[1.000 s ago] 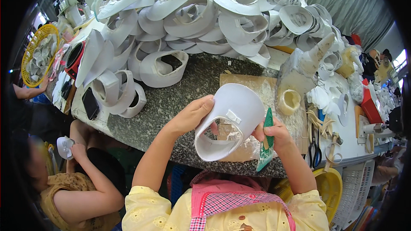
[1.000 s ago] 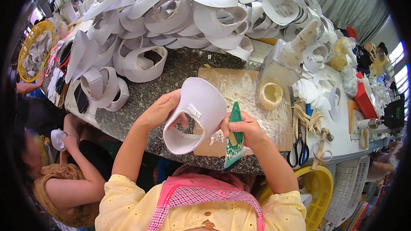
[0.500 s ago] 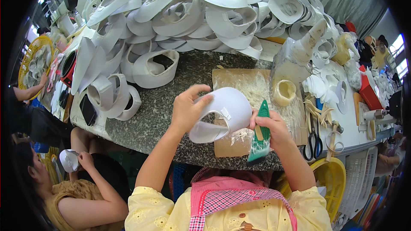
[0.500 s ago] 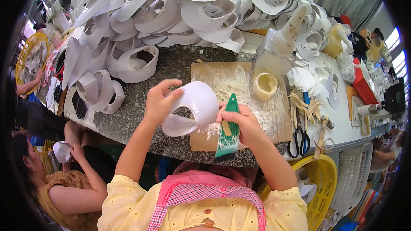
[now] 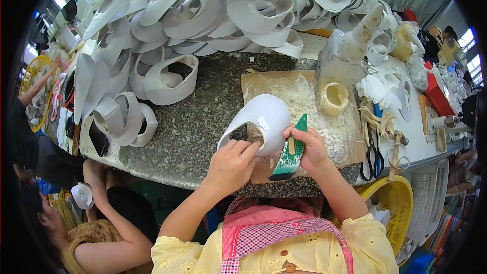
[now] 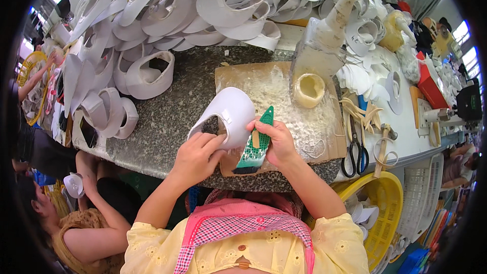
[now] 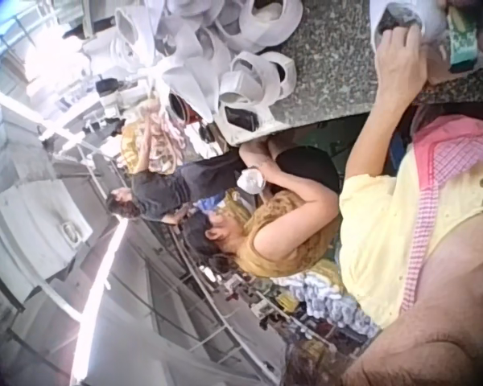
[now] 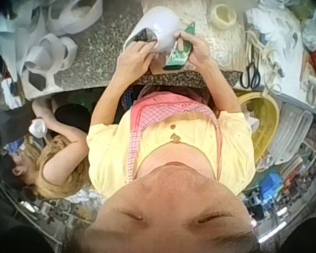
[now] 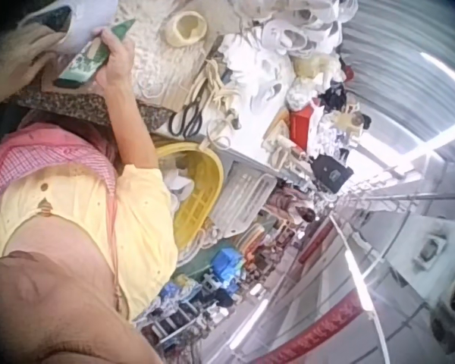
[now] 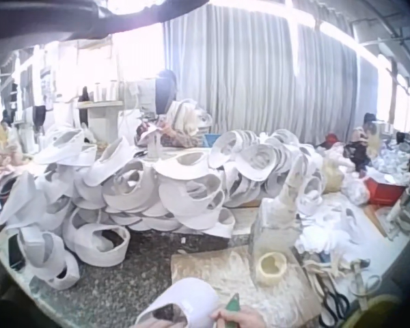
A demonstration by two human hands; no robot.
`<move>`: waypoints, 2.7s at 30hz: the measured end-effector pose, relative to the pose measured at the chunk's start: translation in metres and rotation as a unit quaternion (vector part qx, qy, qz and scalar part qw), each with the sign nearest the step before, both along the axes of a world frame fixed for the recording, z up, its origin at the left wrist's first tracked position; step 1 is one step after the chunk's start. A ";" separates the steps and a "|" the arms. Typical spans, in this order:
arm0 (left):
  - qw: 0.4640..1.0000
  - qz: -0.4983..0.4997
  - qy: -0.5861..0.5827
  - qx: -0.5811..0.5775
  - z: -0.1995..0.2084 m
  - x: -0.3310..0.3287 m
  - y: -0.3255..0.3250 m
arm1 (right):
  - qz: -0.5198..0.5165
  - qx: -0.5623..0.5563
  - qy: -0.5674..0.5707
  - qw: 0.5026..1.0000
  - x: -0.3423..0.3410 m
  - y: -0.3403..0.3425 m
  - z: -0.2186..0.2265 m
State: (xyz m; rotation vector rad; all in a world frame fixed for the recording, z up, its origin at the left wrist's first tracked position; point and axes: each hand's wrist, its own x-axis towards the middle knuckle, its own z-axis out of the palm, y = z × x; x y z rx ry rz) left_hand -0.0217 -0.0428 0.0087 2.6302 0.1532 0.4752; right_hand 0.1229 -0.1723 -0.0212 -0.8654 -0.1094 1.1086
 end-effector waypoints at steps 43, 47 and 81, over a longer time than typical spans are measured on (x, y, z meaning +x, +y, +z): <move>0.972 -0.170 0.153 -0.059 -0.015 0.052 0.039 | -0.084 -0.077 -0.518 0.848 0.055 0.025 -0.005; 0.962 -0.187 0.162 -0.115 -0.015 0.045 0.043 | -0.007 -0.048 -0.538 0.842 0.062 0.026 0.005; 0.955 0.041 0.078 -0.283 -0.035 0.049 0.041 | -0.300 -0.039 -0.448 0.841 0.105 -0.099 0.021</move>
